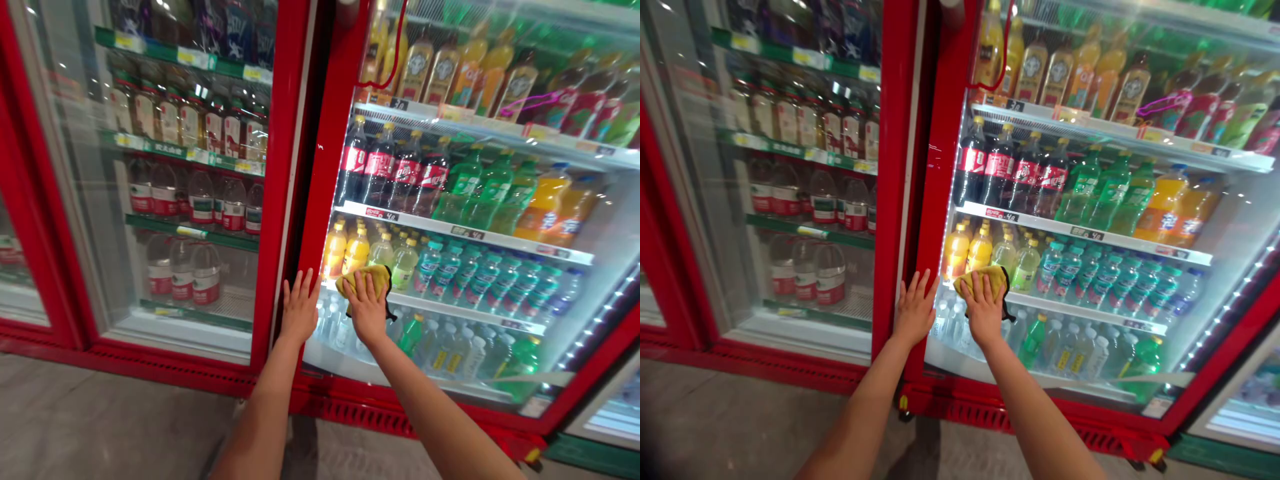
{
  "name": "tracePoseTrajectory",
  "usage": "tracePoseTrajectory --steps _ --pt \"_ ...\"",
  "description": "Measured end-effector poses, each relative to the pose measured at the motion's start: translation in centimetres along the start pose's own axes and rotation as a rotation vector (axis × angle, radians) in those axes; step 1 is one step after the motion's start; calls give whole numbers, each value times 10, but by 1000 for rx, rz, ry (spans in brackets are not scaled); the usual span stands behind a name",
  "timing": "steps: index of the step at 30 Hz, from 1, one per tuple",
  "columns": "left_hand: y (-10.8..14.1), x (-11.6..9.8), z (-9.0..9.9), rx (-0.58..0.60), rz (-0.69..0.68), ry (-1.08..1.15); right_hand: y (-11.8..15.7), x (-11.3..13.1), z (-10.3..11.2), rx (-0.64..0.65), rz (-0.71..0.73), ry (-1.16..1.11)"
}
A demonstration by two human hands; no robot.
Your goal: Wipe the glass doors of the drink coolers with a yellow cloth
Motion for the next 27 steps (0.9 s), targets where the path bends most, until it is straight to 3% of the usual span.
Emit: tracePoseTrajectory --steps 4,7,11,14,18,22,24,27 --pt "2 5 1 29 5 11 12 30 -13 39 211 -42" --pt "7 11 0 56 -4 17 29 26 -15 70 345 -51" --pt "15 24 1 59 25 16 8 20 -3 31 184 -36" --pt "17 29 1 53 30 17 -13 40 -1 -5 103 -49" --pt "17 28 0 42 36 29 -6 59 -11 0 239 -80" --pt "17 26 -1 1 23 36 14 45 -10 34 433 -96" --pt "17 25 -1 -7 23 34 6 36 -3 24 388 -95" --pt "16 26 -2 -10 43 25 -17 35 9 -31 211 -103"
Point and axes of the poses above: each hand's wrist, its own y-axis away from the middle knuckle, its own z-axis out of the back of the hand, x = y × z, the point moved 7 cm from there along -y, towards the middle knuckle, and after that the axes turned 5 degrees about x, right-handed, at the moved point
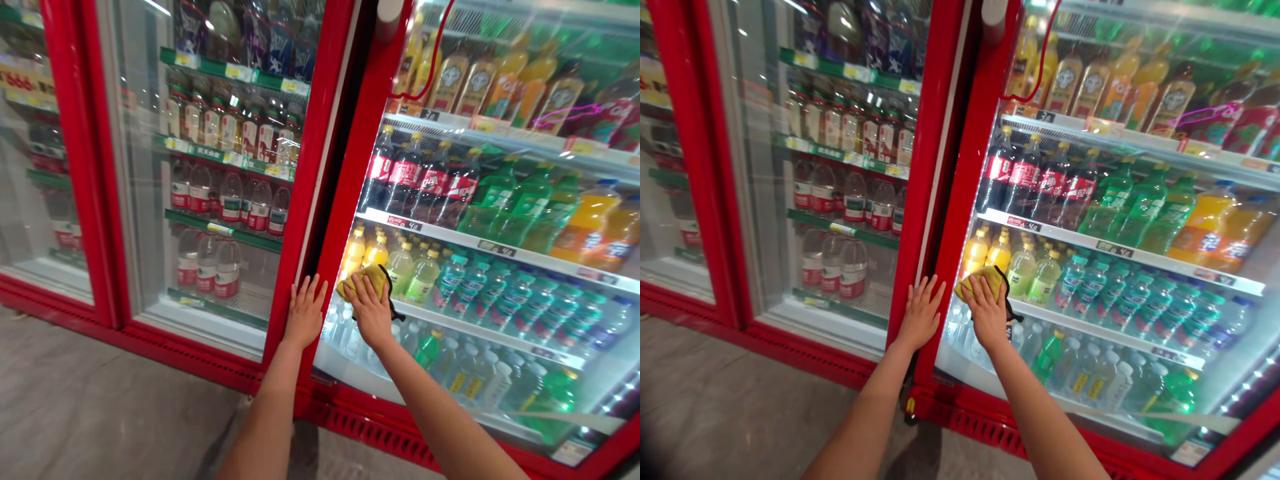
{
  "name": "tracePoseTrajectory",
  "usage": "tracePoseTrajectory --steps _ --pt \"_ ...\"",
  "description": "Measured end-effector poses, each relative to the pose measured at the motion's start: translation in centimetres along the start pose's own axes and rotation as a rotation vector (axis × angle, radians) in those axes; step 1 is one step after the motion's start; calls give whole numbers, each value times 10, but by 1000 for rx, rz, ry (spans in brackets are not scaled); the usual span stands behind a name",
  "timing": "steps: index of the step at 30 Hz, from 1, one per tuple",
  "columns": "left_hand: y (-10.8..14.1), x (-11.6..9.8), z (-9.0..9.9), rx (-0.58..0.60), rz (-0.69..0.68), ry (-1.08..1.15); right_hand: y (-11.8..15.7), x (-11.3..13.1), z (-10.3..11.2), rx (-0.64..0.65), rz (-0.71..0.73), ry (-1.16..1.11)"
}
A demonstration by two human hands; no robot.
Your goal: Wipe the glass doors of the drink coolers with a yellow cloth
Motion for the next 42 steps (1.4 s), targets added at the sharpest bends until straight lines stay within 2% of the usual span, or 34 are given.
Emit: tracePoseTrajectory --steps 2,4,6,9,11,13,17,23,27,29,32,35,39,42 --pt "-1 0 1 -3 10 2 -11 6 -1 -28 -63 -5" --pt "-1 1 3 -4 7 12 -12 16 -8 -25 -51 -9" --pt "-1 2 5 -2 2 25 -4 24 -17 3 30 -14" --pt "0 6 10 -4 2 34 14 32 -26 48 230 -29" --pt "0 10 13 -13 12 32 20 35 -26 61 347 -32" --pt "-1 13 16 -29 28 28 19 35 -23 51 393 -23" --pt "-3 17 19 -68 48 18 3 40 -20 15 399 -9" --pt "-5 20 21 -79 74 28 -20 56 -26 34 454 -25" --pt "-11 26 28 -105 121 43 -47 56 -11 55 451 -40" --pt "-14 28 32 -126 137 54 -64 51 3 45 412 -43" --pt "-17 28 35 -152 131 77 -83 40 22 0 278 -38" --pt "-18 28 37 -166 127 88 -83 36 25 -38 202 -30" --pt "-20 29 42 -172 135 74 -72 47 14 -14 320 -29" --pt "-23 28 46 -174 130 68 -81 46 18 28 400 -16"
Point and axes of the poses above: each hand's wrist, its own y-axis away from the middle knuckle, its own z-axis out of the back of the hand, x = y × z, the point moved 7 cm from there along -y, towards the middle knuckle, and after that the axes turned 5 degrees about x, right-handed, at the moved point
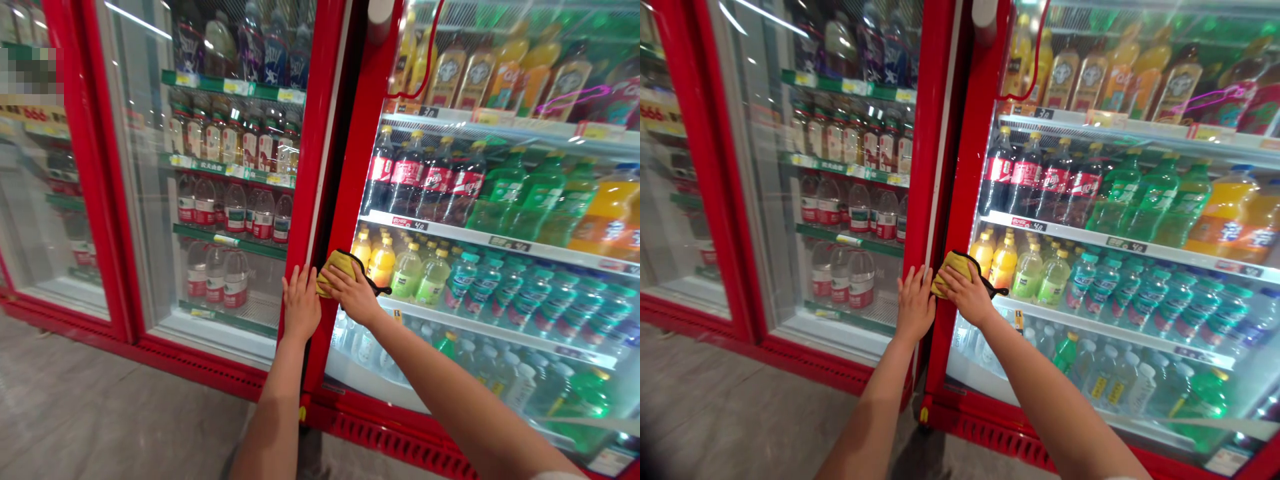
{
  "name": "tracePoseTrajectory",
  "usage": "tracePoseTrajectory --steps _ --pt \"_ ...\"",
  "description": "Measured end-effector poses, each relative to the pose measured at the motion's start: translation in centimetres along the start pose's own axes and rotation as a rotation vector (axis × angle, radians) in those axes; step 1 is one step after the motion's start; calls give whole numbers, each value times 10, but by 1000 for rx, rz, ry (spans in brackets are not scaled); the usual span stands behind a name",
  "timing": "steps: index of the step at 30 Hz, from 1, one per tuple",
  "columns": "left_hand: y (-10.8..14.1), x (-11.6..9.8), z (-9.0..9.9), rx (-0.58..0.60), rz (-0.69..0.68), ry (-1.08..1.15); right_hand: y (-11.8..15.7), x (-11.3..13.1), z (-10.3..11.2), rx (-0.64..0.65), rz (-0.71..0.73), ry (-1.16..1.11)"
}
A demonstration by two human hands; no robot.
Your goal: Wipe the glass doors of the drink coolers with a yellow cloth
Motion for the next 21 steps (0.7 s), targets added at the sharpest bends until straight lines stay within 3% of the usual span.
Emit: tracePoseTrajectory --steps 5,9,12,15,18,21 --pt "-4 -8 -3 23 -34 18 -9 -38 32 -46 -179 25" --pt "-3 -13 -7 41 -70 47 22 -37 24 -84 -296 65" --pt "-4 -15 -8 46 -77 48 40 -18 3 -61 -244 71" --pt "-5 -17 -9 34 -72 42 33 -7 -5 -18 -103 51" --pt "-6 -19 -11 24 -71 50 20 -20 7 -27 -79 51" --pt "-5 -20 -14 24 -53 65 28 -40 20 -94 -227 86"
Point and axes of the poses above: each hand's wrist, its own y-axis away from the middle knuckle, its own z-axis out of the back of the hand, x = y × z, the point moved 7 cm from there along -y, towards the middle knuckle, and after that the axes turned 5 degrees about x, right-handed, at the moved point
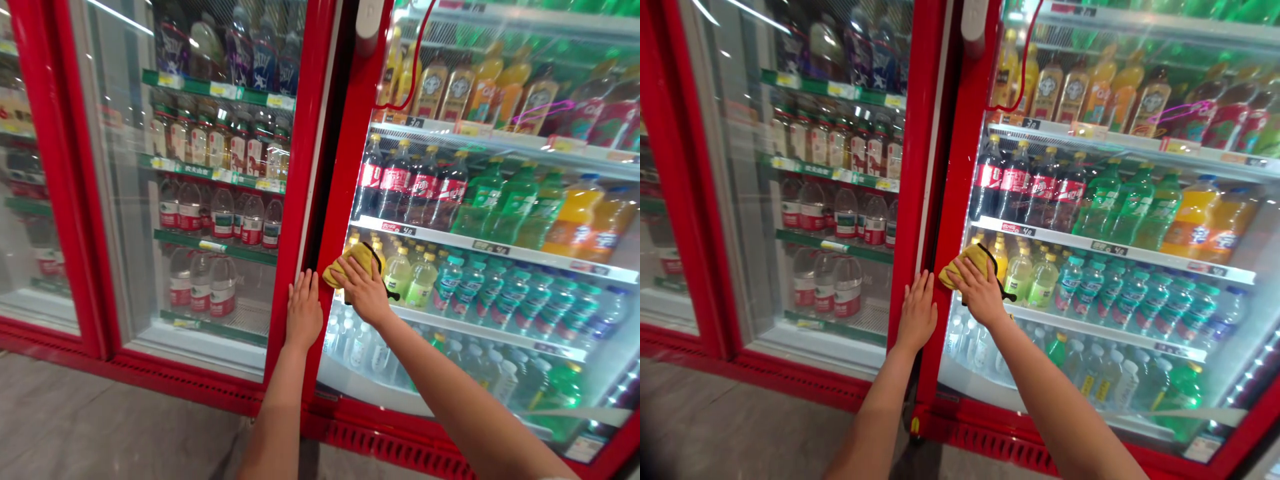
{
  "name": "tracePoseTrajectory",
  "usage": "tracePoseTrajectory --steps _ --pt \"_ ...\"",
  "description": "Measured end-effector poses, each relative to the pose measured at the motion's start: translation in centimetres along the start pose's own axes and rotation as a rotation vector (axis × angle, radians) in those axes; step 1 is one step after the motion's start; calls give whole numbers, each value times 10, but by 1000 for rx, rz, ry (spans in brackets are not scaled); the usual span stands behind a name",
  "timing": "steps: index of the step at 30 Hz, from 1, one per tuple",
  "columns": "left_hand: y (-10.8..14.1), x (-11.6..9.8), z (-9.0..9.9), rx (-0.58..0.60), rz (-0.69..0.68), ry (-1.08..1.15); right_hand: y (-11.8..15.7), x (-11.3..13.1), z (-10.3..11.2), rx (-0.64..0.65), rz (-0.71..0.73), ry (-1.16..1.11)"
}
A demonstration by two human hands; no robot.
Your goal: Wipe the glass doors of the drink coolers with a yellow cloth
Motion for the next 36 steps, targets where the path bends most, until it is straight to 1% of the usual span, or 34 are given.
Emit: tracePoseTrajectory --steps 2,3,4,6,8,9,11,13,14,16,18,20,22,24,26,28,30,32,34,36 --pt "0 0 -1 -1 16 6 19 -6 -1 -34 -120 26" --pt "0 -1 -2 -3 18 7 30 -4 -4 -40 -152 33" --pt "-1 -2 -2 -6 14 6 41 2 -9 -39 -158 35" --pt "-2 -6 -3 -13 -6 3 54 17 -21 -14 -94 21" --pt "-4 -10 -6 -20 -25 1 53 27 -26 12 -18 -6" --pt "-4 -11 -7 -25 -29 1 49 28 -26 21 10 -20" --pt "-5 -14 -10 -37 -22 -2 39 20 -20 22 26 -40" --pt "-5 -17 -13 -46 -9 -15 37 5 -12 0 -30 -42" --pt "-5 -19 -15 -45 -5 -26 40 -3 -9 -19 -91 -36" --pt "-6 -23 -17 -37 -9 -47 56 -15 -9 -62 -233 -17" --pt "-6 -27 -17 -32 -18 -66 75 -13 -16 -83 -305 -6" --pt "-8 -30 -17 -42 -22 -80 81 -1 -25 -76 -275 -9" --pt "-10 -33 -15 -66 -24 -87 71 8 -26 -57 -198 -25" --pt "-13 -36 -14 -96 -28 -84 50 4 -16 -54 -146 -37" --pt "-14 -41 -14 -117 -36 -78 32 -15 2 -67 -144 -34" --pt "-15 -48 -16 -129 -41 -67 27 -39 18 -84 -192 -11" --pt "-15 -58 -20 -130 -55 -55 41 -58 25 -107 -272 19" --pt "-15 -70 -26 -122 -82 -44 66 -64 21 -123 -340 47" --pt "-15 -80 -31 -112 -108 -37 87 -56 8 -118 -348 62" --pt "-15 -87 -36 -113 -113 -24 95 -42 -5 -97 -285 64"
Point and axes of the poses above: each hand's wrist, its own y-axis away from the middle knuckle, its own z-axis out of the back of the hand, x = y × z, the point moved 7 cm from there along -y, towards the middle knuckle, and after that the axes turned 5 degrees about x, right-handed, at the moved point
